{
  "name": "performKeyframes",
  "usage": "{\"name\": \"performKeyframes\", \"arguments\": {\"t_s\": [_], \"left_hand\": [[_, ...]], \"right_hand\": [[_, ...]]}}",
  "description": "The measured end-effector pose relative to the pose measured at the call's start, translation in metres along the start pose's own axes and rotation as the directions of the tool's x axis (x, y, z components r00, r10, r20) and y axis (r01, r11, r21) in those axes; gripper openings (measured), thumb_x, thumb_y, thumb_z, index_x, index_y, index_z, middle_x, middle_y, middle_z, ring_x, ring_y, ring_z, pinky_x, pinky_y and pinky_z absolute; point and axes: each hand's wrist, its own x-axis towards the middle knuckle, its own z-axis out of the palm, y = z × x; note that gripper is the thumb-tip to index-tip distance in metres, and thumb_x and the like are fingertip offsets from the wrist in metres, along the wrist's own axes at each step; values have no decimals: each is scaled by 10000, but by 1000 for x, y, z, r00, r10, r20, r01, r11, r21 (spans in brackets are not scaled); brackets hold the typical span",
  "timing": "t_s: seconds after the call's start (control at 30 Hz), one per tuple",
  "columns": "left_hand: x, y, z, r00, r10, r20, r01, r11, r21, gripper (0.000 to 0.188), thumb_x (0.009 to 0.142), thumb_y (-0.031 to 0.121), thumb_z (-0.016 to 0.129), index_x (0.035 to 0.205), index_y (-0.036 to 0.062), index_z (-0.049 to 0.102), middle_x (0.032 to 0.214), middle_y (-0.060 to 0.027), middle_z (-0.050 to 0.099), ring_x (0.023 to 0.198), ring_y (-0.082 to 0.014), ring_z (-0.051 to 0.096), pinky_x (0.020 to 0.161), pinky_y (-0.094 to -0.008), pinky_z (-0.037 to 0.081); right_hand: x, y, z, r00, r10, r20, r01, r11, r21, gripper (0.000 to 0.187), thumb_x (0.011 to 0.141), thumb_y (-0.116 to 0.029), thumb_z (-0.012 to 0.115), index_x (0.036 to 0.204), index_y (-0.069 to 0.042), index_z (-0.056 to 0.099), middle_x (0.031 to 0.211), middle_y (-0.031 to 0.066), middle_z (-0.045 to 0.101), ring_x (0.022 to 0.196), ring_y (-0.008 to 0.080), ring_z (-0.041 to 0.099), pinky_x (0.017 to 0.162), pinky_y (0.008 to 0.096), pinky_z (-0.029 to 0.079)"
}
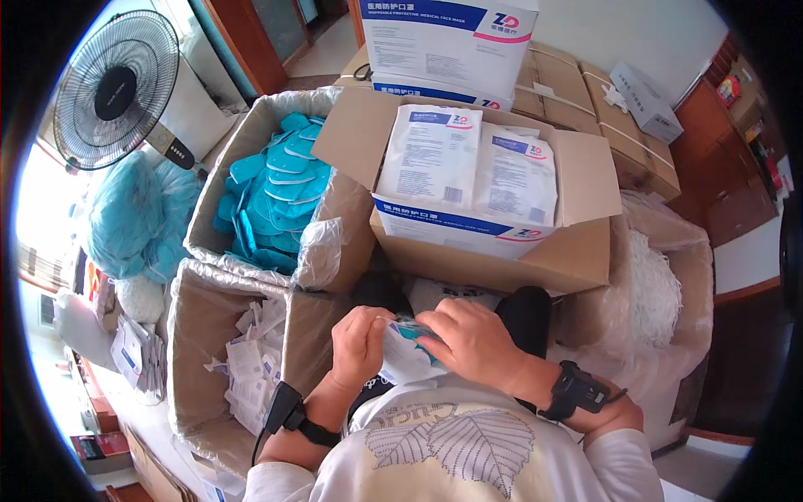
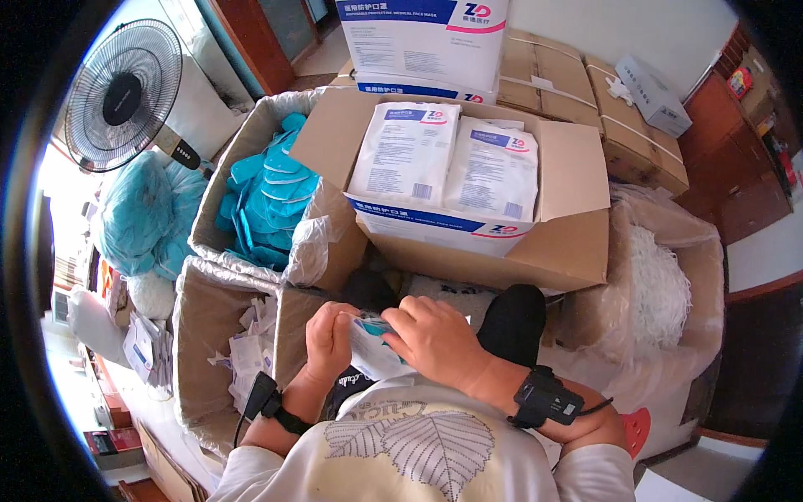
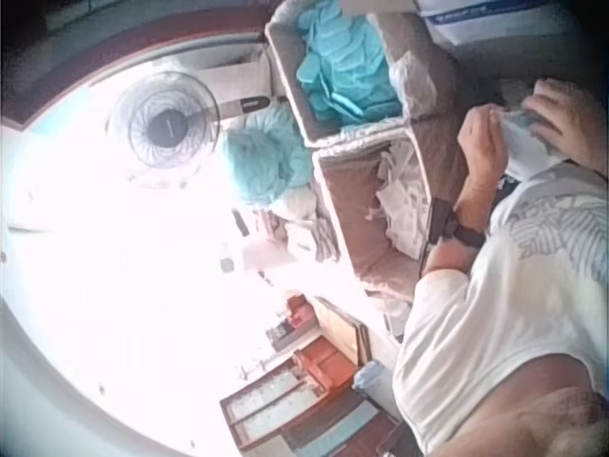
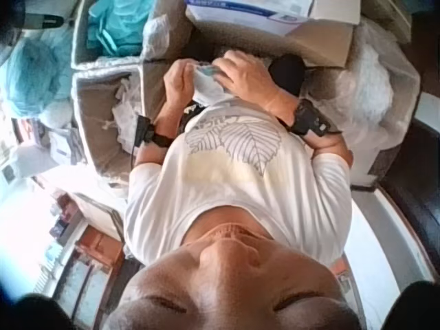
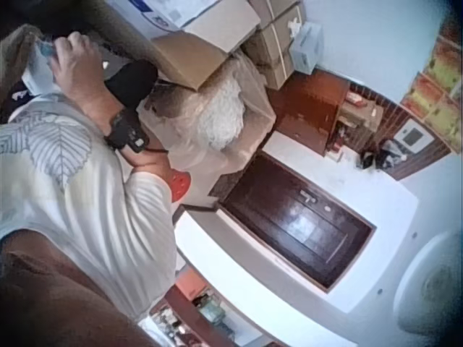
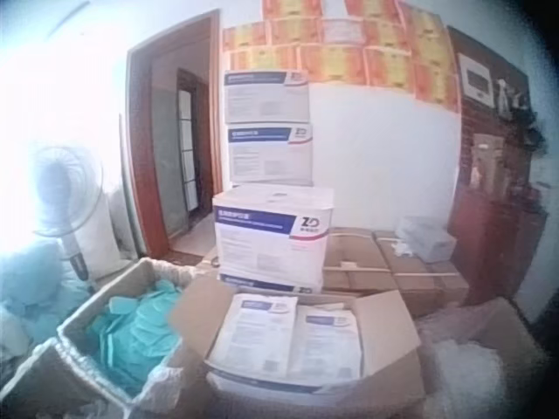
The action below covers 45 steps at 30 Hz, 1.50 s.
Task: Unpacking and inspecting face masks from their packaging.
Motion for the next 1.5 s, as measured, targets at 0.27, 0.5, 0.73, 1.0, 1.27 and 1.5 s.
{"name": "performKeyframes", "arguments": {"t_s": [0.27,0.5,0.73,1.0,1.27,1.5], "left_hand": [[7,0,3,994,-83,65,84,996,-13,84,802,25,491,792,11,573,703,-122,572,618,-278,566,564,-325,451],[5,-1,-1,998,-11,61,10,1000,17,78,799,21,499,783,12,575,698,-123,573,613,-276,568,552,-327,455],[4,-1,-2,986,5,168,0,1000,-26,66,799,46,520,782,11,573,708,-120,574,612,-280,572,546,-322,454],[-2,-15,5,979,-168,111,166,986,32,149,859,153,489,826,30,566,724,-125,558,623,-295,563,554,-333,448],[-9,-7,12,895,-373,245,393,919,-37,182,873,196,480,859,28,549,743,-160,554,656,-316,559,574,-337,441],[-4,2,14,906,-376,196,395,916,-68,174,870,190,476,868,34,554,755,-169,563,686,-321,570,591,-355,451]], "right_hand": [[1,3,9,989,-142,-30,137,981,-136,283,760,-203,583,973,-45,486,798,69,499,777,218,515,653,329,429],[2,1,11,977,175,122,-169,984,-57,396,692,-188,665,1014,-44,485,915,102,509,844,289,528,685,357,461],[8,13,15,991,-43,126,39,999,35,368,677,-187,657,961,-25,490,921,102,493,912,290,505,760,384,407],[0,11,28,982,116,152,-158,941,301,183,808,-173,528,908,-21,504,827,167,549,776,357,540,659,419,439],[-14,18,31,953,298,58,-295,865,407,162,879,-155,468,894,-1,516,769,151,562,677,258,558,618,319,436],[-15,17,30,904,423,58,-385,752,535,188,895,-167,452,877,9,514,725,119,557,658,184,539,607,292,423]]}}
